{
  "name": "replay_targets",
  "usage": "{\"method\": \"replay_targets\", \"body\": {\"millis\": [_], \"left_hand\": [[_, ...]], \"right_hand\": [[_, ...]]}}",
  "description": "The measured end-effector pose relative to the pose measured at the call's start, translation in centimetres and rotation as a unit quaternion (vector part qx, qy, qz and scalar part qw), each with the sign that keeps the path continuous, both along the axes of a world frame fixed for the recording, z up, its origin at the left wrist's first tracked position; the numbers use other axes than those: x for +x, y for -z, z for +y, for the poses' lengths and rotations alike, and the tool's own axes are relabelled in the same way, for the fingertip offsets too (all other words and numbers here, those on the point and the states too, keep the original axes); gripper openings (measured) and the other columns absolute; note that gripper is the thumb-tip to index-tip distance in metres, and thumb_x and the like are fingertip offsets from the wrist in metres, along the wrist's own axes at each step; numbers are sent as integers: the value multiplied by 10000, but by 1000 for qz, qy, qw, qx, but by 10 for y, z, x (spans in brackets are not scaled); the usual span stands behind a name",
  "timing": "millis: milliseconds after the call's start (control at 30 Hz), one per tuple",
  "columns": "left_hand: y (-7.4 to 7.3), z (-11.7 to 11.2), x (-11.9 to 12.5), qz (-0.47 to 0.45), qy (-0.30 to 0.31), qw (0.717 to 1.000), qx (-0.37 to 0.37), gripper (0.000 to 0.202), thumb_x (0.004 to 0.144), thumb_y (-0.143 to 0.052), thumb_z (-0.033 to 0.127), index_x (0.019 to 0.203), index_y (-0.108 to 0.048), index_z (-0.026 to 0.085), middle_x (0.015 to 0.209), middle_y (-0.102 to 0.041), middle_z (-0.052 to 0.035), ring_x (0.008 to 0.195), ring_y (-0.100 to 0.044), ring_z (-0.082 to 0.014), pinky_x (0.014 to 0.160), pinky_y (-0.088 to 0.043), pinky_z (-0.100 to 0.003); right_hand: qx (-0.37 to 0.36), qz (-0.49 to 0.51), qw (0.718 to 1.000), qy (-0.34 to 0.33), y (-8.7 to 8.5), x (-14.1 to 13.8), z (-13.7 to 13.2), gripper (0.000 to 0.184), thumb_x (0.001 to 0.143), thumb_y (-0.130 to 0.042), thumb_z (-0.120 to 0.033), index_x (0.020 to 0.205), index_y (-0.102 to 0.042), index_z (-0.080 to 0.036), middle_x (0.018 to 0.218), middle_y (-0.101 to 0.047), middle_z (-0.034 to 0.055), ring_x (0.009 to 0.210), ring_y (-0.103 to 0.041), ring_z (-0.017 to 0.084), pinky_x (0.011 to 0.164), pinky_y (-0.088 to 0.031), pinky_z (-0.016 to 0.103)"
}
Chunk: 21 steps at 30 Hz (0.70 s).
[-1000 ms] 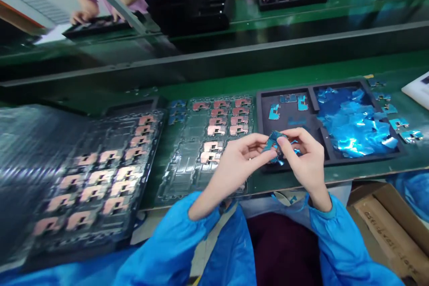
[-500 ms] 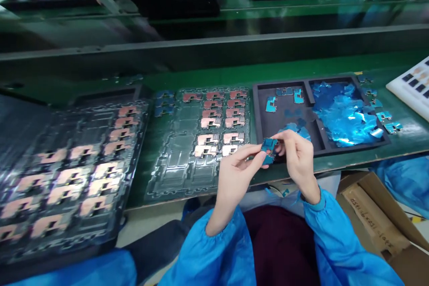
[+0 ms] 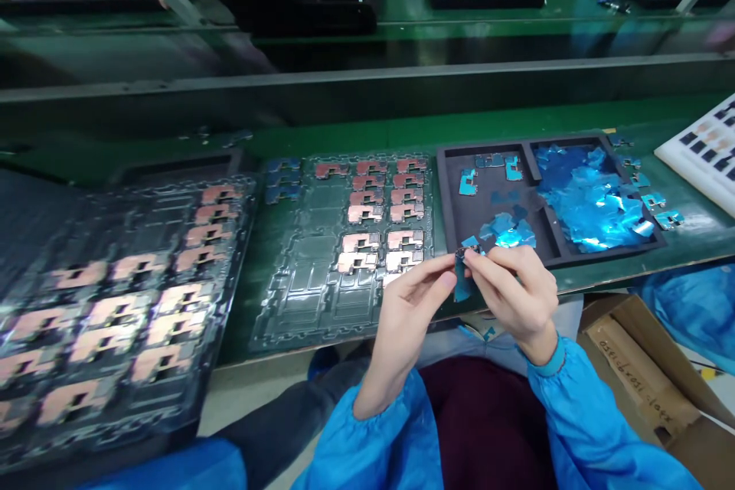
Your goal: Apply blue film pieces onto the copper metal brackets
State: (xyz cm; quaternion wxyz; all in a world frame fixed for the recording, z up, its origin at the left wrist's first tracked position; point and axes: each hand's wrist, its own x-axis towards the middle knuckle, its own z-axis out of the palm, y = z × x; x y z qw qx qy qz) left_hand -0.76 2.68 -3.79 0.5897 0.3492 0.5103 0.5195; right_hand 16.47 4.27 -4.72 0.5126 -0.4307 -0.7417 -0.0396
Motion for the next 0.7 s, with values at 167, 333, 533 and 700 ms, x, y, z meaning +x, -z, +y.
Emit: {"method": "replay_targets", "body": {"millis": [167, 333, 533, 700], "left_hand": [[6, 1, 0, -101, -6, 994, -30, 335, 743, -1018, 434, 1008, -895, 269, 1045, -870, -56, 882, -794, -194, 812, -655, -281], [7, 7, 0, -193, -19, 979, -56, 349, 680, -1060, 405, 937, -873, 259, 917, -841, -8, 765, -746, -137, 726, -630, -233], [4, 15, 1, -211, -25, 975, -63, 297, 795, -996, 341, 1022, -832, 243, 988, -840, -2, 876, -778, -156, 784, -640, -242], [6, 19, 3, -238, -51, 967, -80, 295, 801, -1000, 362, 992, -825, 220, 1047, -833, 2, 886, -777, -130, 722, -633, -199]], "right_hand": [[36, -68, 996, -38, 2, 6, -2, 416, 1029, -735, -179, 1420, -726, -320, 1040, -819, 41, 801, -763, 204, 742, -660, 345], [35, -67, 996, -54, 0, 4, -6, 343, 1000, -751, -119, 1307, -757, -272, 1034, -823, 55, 865, -769, 219, 801, -669, 362], [38, -98, 991, -83, -1, 10, -15, 214, 1061, -633, -136, 1224, -741, -222, 1092, -837, 88, 1008, -803, 228, 897, -694, 370], [26, -117, 987, -111, 5, 25, -28, 214, 1079, -575, -132, 1194, -714, -246, 1182, -839, 82, 1133, -810, 228, 908, -710, 370]]}}
